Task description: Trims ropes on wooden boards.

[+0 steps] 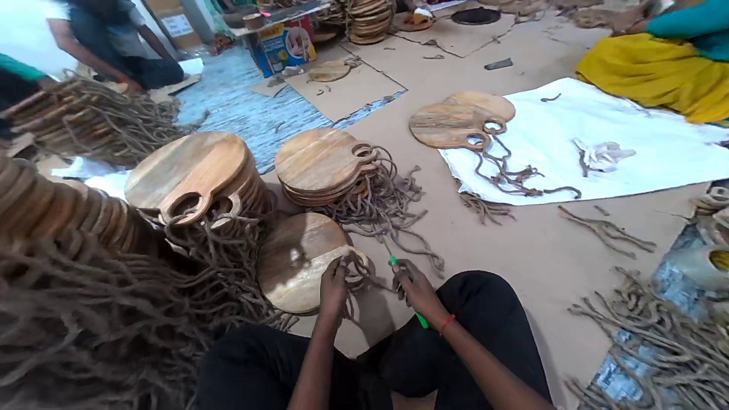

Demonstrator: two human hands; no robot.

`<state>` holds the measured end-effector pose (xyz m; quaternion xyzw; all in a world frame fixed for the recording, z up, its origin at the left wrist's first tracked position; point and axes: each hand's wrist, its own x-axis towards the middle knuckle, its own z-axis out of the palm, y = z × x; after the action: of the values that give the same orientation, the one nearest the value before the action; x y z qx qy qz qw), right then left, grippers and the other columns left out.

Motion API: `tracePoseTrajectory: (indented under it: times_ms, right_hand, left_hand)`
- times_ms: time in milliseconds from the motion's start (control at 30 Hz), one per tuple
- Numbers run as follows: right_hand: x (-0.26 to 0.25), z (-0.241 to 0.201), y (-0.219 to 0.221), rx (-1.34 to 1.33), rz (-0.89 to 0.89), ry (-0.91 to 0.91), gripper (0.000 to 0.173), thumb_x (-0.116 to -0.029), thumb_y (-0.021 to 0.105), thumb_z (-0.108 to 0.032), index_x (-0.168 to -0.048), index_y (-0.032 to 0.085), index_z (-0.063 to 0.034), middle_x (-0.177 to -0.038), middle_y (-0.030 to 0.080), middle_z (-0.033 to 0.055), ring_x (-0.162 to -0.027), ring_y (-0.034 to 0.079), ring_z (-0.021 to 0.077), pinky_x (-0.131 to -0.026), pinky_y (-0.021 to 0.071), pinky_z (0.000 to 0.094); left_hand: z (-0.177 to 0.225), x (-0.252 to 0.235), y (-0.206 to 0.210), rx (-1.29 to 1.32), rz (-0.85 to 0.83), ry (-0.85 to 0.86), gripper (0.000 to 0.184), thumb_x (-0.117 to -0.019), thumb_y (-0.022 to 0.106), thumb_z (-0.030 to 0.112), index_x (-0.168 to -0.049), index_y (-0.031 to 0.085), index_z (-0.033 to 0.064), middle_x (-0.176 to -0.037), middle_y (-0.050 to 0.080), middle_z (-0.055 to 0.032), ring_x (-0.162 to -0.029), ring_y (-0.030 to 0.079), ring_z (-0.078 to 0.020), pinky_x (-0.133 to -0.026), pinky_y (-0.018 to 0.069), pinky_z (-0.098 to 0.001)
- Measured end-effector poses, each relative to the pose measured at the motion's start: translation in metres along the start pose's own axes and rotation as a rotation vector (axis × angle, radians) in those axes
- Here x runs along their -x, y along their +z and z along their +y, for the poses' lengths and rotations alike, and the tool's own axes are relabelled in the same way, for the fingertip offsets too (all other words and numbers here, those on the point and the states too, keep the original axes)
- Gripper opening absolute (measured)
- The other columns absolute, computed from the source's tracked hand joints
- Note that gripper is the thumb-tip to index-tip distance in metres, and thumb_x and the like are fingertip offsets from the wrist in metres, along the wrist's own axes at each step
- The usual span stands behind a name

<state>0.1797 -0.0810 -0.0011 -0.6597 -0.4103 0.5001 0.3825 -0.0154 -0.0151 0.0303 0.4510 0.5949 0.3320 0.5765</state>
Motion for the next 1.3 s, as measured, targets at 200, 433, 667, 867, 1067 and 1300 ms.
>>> tracePoseTrajectory:
  times_ms: [200, 433, 667, 867, 1067, 1300]
  right_hand:
    - [0.022, -0.003, 0.024, -0.182, -0.358, 0.287, 0.035, -0.1107, 0.042, -0.033, -0.13, 0.056, -0.0076, -0.097, 0.066, 0.0032, -0.065, 0.06, 0.0103, -0.057, 0.0496, 0.0257]
    - [0.009, -0.016, 0.018, -0.297, -0.33, 0.185, 0.031, -0.1105, 0.038, -0.031, -0.123, 0.057, -0.0097, -0.081, 0.057, -0.0031, -0.054, 0.048, 0.0054, -0.049, 0.0418, 0.0199]
    - [0.012, -0.02, 0.024, -0.427, -0.246, 0.208, 0.045, -0.1118, 0.033, -0.044, -0.103, 0.061, -0.0095, -0.071, 0.052, -0.0031, -0.051, 0.046, 0.0061, -0.047, 0.0407, 0.0198]
    - [0.014, -0.018, 0.027, -0.419, -0.259, 0.168, 0.049, -0.1115, 0.028, -0.047, -0.088, 0.055, -0.013, -0.063, 0.045, -0.005, -0.047, 0.042, 0.0053, -0.044, 0.0385, 0.0199]
    - [0.011, -0.012, 0.028, -0.342, -0.204, 0.175, 0.057, -0.1105, 0.025, -0.052, -0.076, 0.051, -0.0145, -0.056, 0.043, -0.0049, -0.044, 0.041, 0.007, -0.043, 0.0375, 0.023]
    - [0.017, -0.014, 0.028, -0.423, -0.275, 0.127, 0.06, -0.1096, 0.019, -0.053, -0.074, 0.05, -0.0164, -0.053, 0.041, -0.0063, -0.041, 0.037, 0.0047, -0.04, 0.0339, 0.0198]
  left_hand:
    - [0.005, 0.006, -0.003, -0.189, 0.034, 0.195, 0.025, -0.0985, 0.069, 0.017, -0.116, 0.064, 0.0003, -0.091, 0.071, -0.0089, -0.068, 0.065, -0.0152, -0.063, 0.0549, -0.0322]
    - [0.001, 0.017, 0.006, -0.339, -0.024, 0.347, 0.024, -0.0882, 0.077, 0.009, -0.11, 0.069, 0.003, -0.101, 0.071, -0.0073, -0.069, 0.065, -0.0119, -0.069, 0.0581, -0.0297]
    - [-0.007, 0.017, 0.017, -0.071, -0.063, 0.384, 0.026, -0.0853, 0.077, 0.009, -0.107, 0.065, 0.0007, -0.09, 0.069, -0.0063, -0.067, 0.063, -0.0113, -0.063, 0.0564, -0.0262]
    - [-0.015, 0.017, 0.022, -0.049, -0.104, 0.361, 0.02, -0.0968, 0.067, 0.016, -0.11, 0.07, 0.0011, -0.088, 0.069, -0.006, -0.067, 0.062, -0.0112, -0.064, 0.0537, -0.0262]
    - [-0.019, 0.022, 0.028, -0.23, -0.063, 0.548, 0.022, -0.0983, 0.063, 0.023, -0.105, 0.073, 0.0043, -0.091, 0.066, -0.0027, -0.067, 0.057, -0.0054, -0.064, 0.0509, -0.0218]
    - [-0.011, 0.017, 0.021, 0.084, -0.3, 0.268, 0.058, -0.0912, 0.07, 0.02, -0.14, 0.048, -0.0026, -0.126, 0.063, -0.0138, -0.1, 0.067, -0.0174, -0.081, 0.0577, -0.0314]
